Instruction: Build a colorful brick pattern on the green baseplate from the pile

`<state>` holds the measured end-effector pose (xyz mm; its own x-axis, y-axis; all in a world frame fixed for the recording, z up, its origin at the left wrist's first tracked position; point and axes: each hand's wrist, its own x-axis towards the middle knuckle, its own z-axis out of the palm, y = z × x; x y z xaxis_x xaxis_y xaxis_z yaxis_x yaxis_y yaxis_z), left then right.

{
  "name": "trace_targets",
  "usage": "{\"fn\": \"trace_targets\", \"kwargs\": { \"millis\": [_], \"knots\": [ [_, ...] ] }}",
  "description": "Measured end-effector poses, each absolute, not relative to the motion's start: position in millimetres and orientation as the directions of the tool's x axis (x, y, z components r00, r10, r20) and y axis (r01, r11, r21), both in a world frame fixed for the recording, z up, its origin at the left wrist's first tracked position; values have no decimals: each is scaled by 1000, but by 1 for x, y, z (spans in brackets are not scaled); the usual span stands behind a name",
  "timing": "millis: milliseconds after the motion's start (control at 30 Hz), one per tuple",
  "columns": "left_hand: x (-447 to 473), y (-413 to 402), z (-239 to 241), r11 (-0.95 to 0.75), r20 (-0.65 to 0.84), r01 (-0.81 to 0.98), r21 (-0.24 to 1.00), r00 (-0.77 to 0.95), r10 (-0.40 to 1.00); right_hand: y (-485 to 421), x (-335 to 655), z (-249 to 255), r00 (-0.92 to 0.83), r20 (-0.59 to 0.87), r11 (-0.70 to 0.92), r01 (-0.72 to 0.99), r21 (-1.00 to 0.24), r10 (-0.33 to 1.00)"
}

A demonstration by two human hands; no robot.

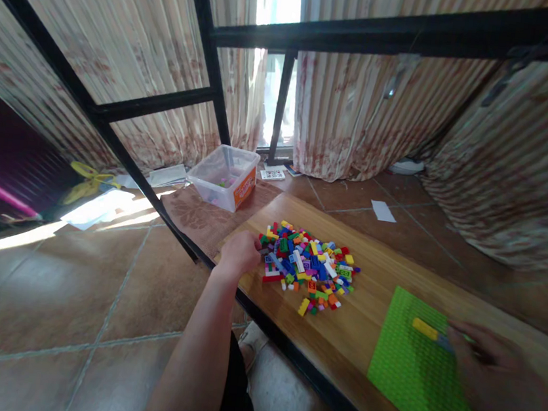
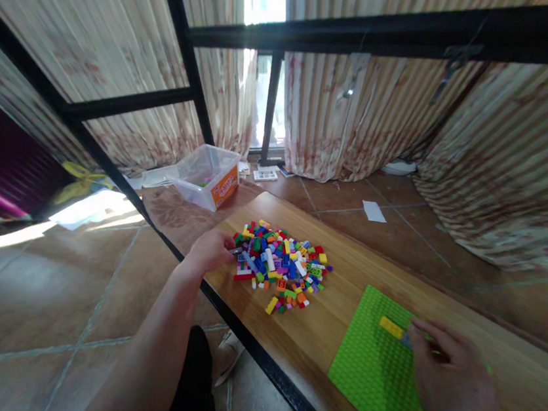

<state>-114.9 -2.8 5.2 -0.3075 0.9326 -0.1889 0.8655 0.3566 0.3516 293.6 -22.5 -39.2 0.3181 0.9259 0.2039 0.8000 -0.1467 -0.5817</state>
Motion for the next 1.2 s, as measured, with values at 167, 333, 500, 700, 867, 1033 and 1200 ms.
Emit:
{"fn": "trace_targets", "kwargs": {
  "millis": [167,333,500,700,867,1033,1200],
  "knots": [
    [-119,-2,7,352,-186,867,353,-303,935,-21,294,-42,294,298,-83,824,-560,908],
    [-117,-2,17,182,-132,750,636,-126,983,-27,285,-39,316,403,-6,793,-610,859],
    [-52,2,15,10,-66,331,944,158,985,-30,273,-32,341,451,129,664,-737,825],
    [51,-11,-11,157,-151,-20,987,189,970,-44,249,-21,175,326,201,503,-841,929],
    [79,-18,-20,242,-222,-52,969,249,943,-55,236,-24,-38,275,254,523,-814,961],
    [84,-20,-17,292,-249,-69,954,363,898,-55,248,-33,-38,273,250,533,-808,961],
    [83,-23,-19,229,-226,40,973,393,891,-53,249,-32,-59,252,246,509,-825,966]
  ]
}}
